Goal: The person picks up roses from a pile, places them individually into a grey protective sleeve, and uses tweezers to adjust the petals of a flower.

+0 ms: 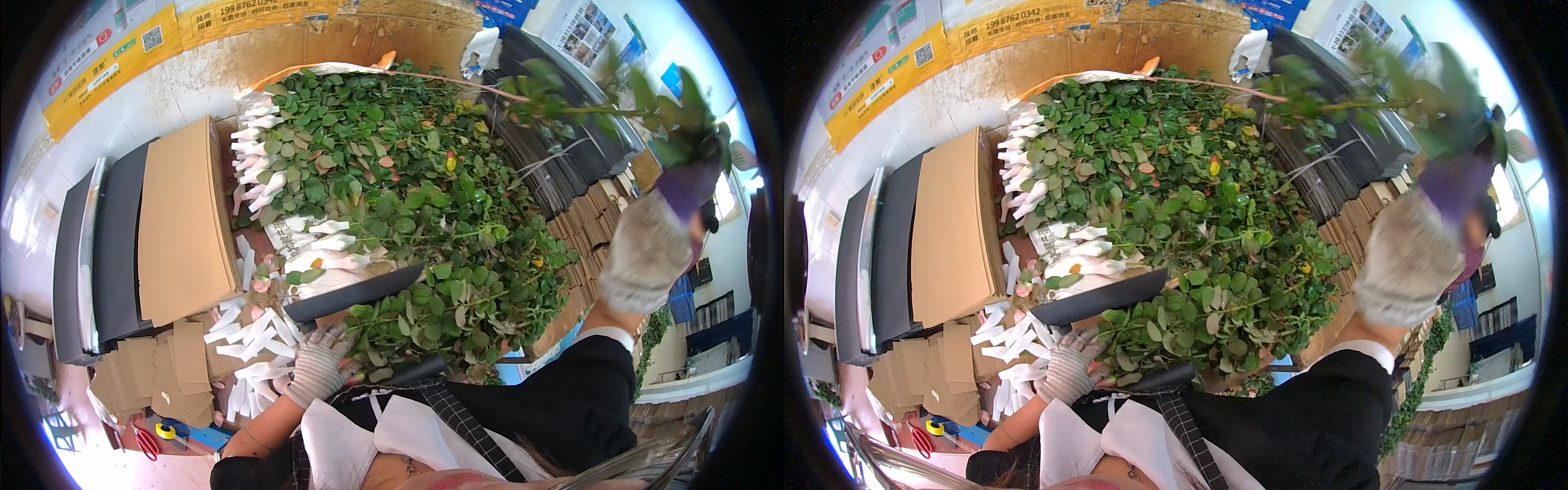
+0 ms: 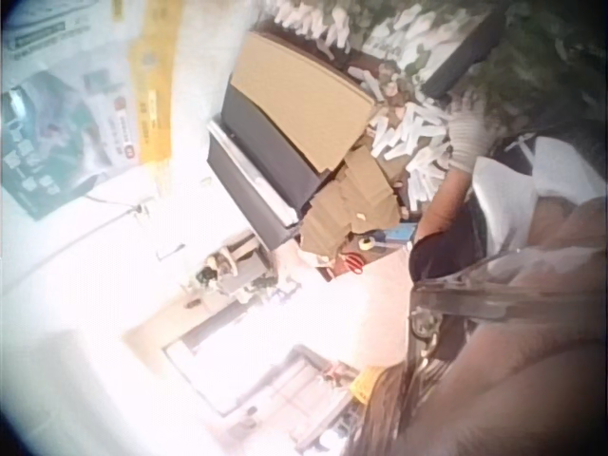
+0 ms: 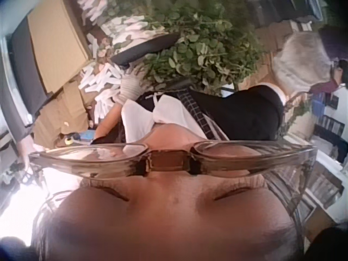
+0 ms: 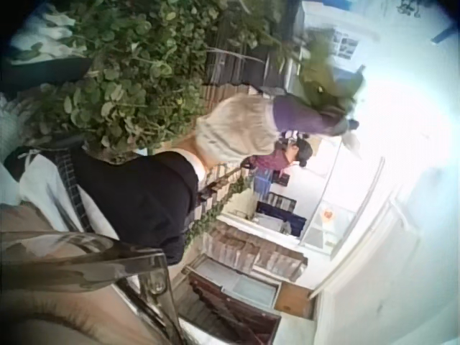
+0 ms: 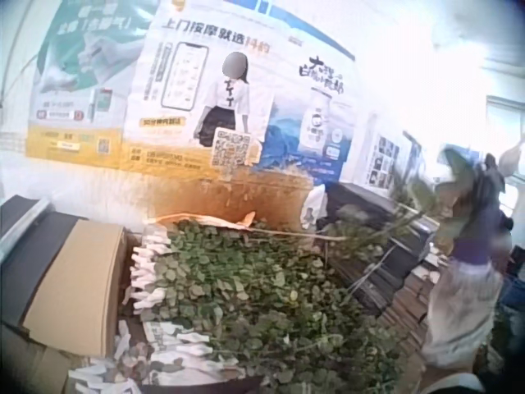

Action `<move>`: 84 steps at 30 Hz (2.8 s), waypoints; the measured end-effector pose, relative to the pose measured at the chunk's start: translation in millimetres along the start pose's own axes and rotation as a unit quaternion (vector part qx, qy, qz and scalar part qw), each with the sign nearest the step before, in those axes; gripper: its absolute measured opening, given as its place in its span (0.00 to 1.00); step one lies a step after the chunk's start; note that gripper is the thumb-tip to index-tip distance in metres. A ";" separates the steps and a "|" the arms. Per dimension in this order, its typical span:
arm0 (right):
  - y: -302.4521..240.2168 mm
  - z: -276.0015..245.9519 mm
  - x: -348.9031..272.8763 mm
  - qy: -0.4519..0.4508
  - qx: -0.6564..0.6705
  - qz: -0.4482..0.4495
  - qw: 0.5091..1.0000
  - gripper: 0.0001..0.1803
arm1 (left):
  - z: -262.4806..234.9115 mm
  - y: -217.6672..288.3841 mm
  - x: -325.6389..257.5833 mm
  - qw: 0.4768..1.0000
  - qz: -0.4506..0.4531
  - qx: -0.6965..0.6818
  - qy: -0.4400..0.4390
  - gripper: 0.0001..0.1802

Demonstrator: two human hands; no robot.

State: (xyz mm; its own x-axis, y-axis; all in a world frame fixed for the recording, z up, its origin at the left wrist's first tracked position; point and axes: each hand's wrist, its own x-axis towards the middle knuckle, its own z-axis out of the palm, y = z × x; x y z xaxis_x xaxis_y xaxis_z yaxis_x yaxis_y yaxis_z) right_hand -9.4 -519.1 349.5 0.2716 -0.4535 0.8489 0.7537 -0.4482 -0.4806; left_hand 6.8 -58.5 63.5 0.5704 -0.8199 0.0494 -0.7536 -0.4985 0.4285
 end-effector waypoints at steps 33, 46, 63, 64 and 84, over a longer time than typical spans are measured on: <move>-116.9 -23.0 -5.7 -0.060 -0.040 -0.005 0.997 0.17 | 2.8 2.3 -6.7 0.998 0.010 -0.003 0.063 0.24; -2.7 144.9 -298.7 -0.627 -0.329 -0.109 0.698 0.12 | -7.8 7.2 -9.0 0.999 -0.034 -0.041 0.004 0.21; 35.0 139.8 -366.1 -0.652 -0.434 -0.090 0.615 0.18 | 22.3 -56.4 -14.3 0.954 -0.086 0.090 0.272 0.13; 34.2 139.9 -365.1 -0.663 -0.436 -0.073 0.604 0.17 | 25.8 -60.8 -11.4 0.952 -0.073 0.105 0.277 0.13; 34.9 139.2 -366.0 -0.655 -0.418 -0.163 0.608 0.17 | -5.8 -20.4 -40.1 0.973 -0.132 -0.054 0.180 0.22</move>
State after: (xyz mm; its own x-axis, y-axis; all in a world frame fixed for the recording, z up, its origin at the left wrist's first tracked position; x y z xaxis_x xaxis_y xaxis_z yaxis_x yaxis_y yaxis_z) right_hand 0.8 -261.6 52.7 0.8455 0.5217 0.1136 0.4761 -0.8329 0.2820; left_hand 1.2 -13.8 58.1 0.8312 -0.5063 0.2298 -0.5383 -0.6291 0.5609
